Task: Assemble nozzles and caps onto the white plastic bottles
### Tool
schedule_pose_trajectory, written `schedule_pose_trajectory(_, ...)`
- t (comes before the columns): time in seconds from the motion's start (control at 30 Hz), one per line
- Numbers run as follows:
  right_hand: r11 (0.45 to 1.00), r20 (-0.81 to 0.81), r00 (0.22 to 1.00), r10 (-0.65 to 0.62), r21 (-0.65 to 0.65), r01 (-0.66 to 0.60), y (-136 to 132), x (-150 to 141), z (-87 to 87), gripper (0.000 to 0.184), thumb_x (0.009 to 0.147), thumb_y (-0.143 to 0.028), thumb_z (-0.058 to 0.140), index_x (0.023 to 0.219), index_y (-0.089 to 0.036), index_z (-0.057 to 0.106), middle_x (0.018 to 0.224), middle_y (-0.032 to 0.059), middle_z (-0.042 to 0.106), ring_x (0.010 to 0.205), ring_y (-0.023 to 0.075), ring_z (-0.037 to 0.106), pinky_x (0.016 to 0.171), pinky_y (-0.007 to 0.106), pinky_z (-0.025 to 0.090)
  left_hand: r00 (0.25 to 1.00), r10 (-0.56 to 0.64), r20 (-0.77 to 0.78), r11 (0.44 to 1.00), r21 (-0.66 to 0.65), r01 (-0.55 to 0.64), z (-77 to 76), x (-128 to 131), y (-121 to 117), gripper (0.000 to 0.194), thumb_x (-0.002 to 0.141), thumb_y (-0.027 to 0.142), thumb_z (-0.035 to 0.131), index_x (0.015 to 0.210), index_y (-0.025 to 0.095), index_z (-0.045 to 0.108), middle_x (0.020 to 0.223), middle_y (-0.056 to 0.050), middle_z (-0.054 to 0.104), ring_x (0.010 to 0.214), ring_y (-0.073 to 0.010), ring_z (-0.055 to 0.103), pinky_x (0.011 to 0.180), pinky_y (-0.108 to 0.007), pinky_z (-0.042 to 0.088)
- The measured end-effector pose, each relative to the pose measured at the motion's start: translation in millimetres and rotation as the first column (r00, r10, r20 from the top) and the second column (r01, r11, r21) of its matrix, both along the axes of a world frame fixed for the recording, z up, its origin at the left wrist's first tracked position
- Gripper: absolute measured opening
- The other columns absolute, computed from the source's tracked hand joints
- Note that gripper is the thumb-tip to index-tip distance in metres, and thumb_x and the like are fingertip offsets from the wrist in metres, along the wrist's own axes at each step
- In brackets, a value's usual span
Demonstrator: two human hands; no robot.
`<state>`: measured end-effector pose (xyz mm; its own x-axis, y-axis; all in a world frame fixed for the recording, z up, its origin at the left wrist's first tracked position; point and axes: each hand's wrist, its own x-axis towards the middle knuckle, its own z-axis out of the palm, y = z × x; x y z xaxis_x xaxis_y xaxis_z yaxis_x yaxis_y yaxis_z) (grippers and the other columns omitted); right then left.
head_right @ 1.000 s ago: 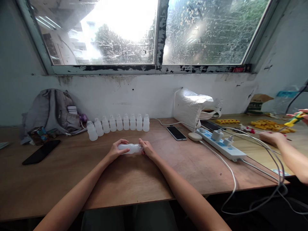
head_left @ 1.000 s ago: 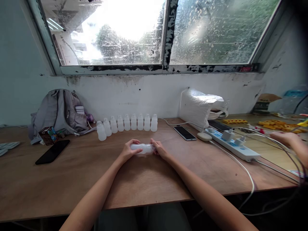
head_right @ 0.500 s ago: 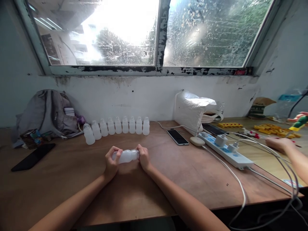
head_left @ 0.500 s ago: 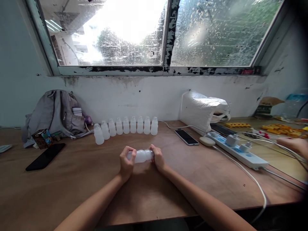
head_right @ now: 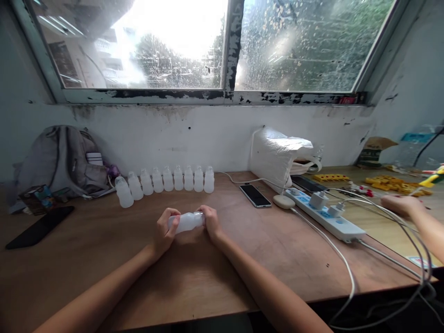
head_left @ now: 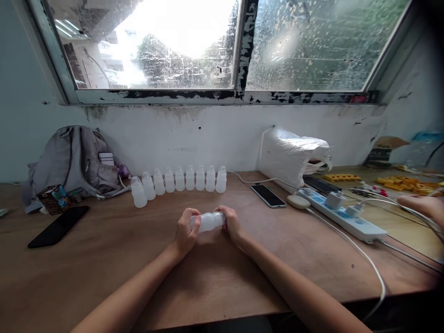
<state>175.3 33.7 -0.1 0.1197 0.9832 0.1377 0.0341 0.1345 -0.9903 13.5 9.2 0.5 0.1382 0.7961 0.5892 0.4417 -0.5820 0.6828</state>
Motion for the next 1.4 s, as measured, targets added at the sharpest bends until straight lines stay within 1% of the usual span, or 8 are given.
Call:
schedule_pose_trajectory(0.17,0.991,-0.28,0.959,-0.048,-0.134,0.01,11,8,6.1,0.041,0.072,-0.054,0.038,0.067,-0.016,0.053,0.04,-0.0035,0.04,0.03,0.007,0.028,0.029,0.021,0.021,0.954,-0.184,-0.238,0.983,-0.058,0.175,-8.1,4,0,0.042,0.082,0.032,0.034,0.122,0.019,0.03,0.116,-0.009,0.043,0.106,-0.0191,0.041,0.091,-0.033,0.031)
schedule_pose_trajectory(0.37,0.989,-0.293,0.945,0.145,0.005,-0.151,6,8,10.7,0.05,0.072,-0.062,0.036,0.081,-0.015,0.053,0.058,0.0006,0.049,0.042,0.0087,0.041,0.034,0.02,0.031,0.869,-0.088,-0.486,0.993,-0.115,0.036,-16.8,5,5,0.05,0.081,0.038,0.034,0.127,0.02,0.024,0.129,-0.009,0.035,0.119,-0.0233,0.027,0.098,-0.042,0.019)
schedule_pose_trajectory(0.43,0.975,-0.217,0.951,0.222,0.061,-0.214,3,6,9.1,0.05,0.072,-0.061,0.036,0.086,-0.016,0.053,0.065,0.0018,0.05,0.048,0.0097,0.044,0.038,0.02,0.035,0.857,-0.062,-0.512,0.992,-0.124,-0.002,-17.6,3,7,0.049,0.082,0.039,0.031,0.127,0.019,0.025,0.132,-0.008,0.032,0.124,-0.0235,0.019,0.1,-0.044,0.015)
schedule_pose_trajectory(0.53,0.947,0.054,0.957,0.284,0.138,-0.289,0,0,1.2,0.042,0.068,-0.054,0.05,0.091,-0.019,0.052,0.075,0.0019,0.052,0.055,0.0103,0.046,0.046,0.021,0.039,0.842,-0.088,-0.532,0.979,-0.201,-0.024,-18.5,0,9,0.049,0.083,0.043,0.026,0.126,0.017,0.026,0.134,-0.01,0.029,0.127,-0.0236,0.013,0.1,-0.045,0.013)
schedule_pose_trajectory(0.67,0.932,0.404,0.895,0.186,0.216,-0.291,1,-6,-12.8,0.039,0.063,-0.042,0.061,0.094,-0.02,0.053,0.079,0.0005,0.052,0.061,0.0105,0.046,0.058,0.023,0.041,0.824,-0.115,-0.554,0.968,-0.25,-0.034,-20.5,-1,10,0.051,0.084,0.045,0.02,0.122,0.013,0.031,0.131,-0.014,0.035,0.127,-0.023,0.016,0.101,-0.043,0.014)
schedule_pose_trajectory(0.8,0.933,0.494,0.86,0.123,0.237,-0.27,3,-4,-19.1,0.034,0.065,-0.042,0.059,0.09,-0.019,0.054,0.073,0.0001,0.053,0.064,0.0124,0.048,0.059,0.023,0.04,0.823,-0.092,-0.561,0.97,-0.238,-0.054,-24.9,0,11,0.055,0.082,0.049,0.023,0.124,0.014,0.03,0.133,-0.013,0.032,0.126,-0.0248,0.018,0.1,-0.044,0.015)
schedule_pose_trajectory(1.13,0.967,0.423,0.896,-0.133,0.256,0.022,43,33,-25.7,0.036,0.06,-0.041,0.06,0.087,-0.018,0.055,0.082,0.0029,0.059,0.071,0.016,0.053,0.064,0.028,0.041,0.776,-0.05,-0.628,0.981,-0.178,-0.081,-29.5,1,13,0.056,0.081,0.048,0.028,0.123,0.012,0.037,0.133,-0.014,0.031,0.124,-0.0274,0.023,0.1,-0.045,0.016)
schedule_pose_trajectory(1.4,0.929,0.476,0.799,-0.367,0.239,0.284,87,89,-29.9,0.038,0.063,-0.035,0.059,0.094,-0.015,0.052,0.094,0.0117,0.06,0.084,0.0209,0.056,0.075,0.034,0.041,0.779,-0.056,-0.625,0.979,-0.188,-0.081,-29.2,1,12,0.057,0.081,0.048,0.027,0.123,0.011,0.039,0.132,-0.015,0.033,0.123,-0.0283,0.025,0.1,-0.045,0.015)
